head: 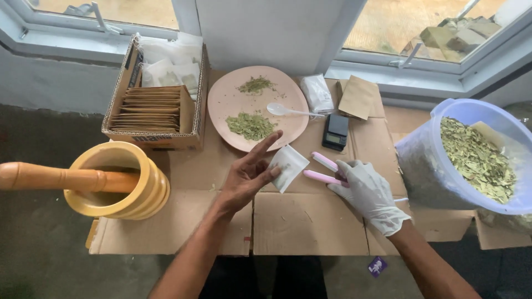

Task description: Manually filling small pouches with dried tea leaves using a spoon and sealing them with a handheld heat sealer.

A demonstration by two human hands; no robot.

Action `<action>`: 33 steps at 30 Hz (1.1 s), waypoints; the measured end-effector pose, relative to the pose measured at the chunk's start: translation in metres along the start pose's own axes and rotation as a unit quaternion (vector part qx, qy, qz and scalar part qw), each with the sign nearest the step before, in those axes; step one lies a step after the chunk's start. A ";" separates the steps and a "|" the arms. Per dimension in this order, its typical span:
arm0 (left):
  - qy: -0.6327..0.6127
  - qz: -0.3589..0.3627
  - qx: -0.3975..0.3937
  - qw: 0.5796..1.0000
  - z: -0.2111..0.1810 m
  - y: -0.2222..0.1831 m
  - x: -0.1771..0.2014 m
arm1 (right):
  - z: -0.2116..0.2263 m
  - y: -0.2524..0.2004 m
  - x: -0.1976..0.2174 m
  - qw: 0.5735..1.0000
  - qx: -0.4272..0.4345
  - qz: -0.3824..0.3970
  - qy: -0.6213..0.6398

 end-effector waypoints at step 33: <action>0.183 0.108 -0.029 0.977 0.003 -0.007 -0.022 | 0.120 -0.017 0.064 0.790 -0.088 -0.059 0.604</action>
Point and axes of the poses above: each hand's wrist, its own y-axis towards the middle knuckle, its own x-axis out of the back of the hand, z = x × y, the point moved 2 cm from there along y, towards the middle knuckle, and after that the axes turned 8 degrees about -y, right-handed, at the moved point
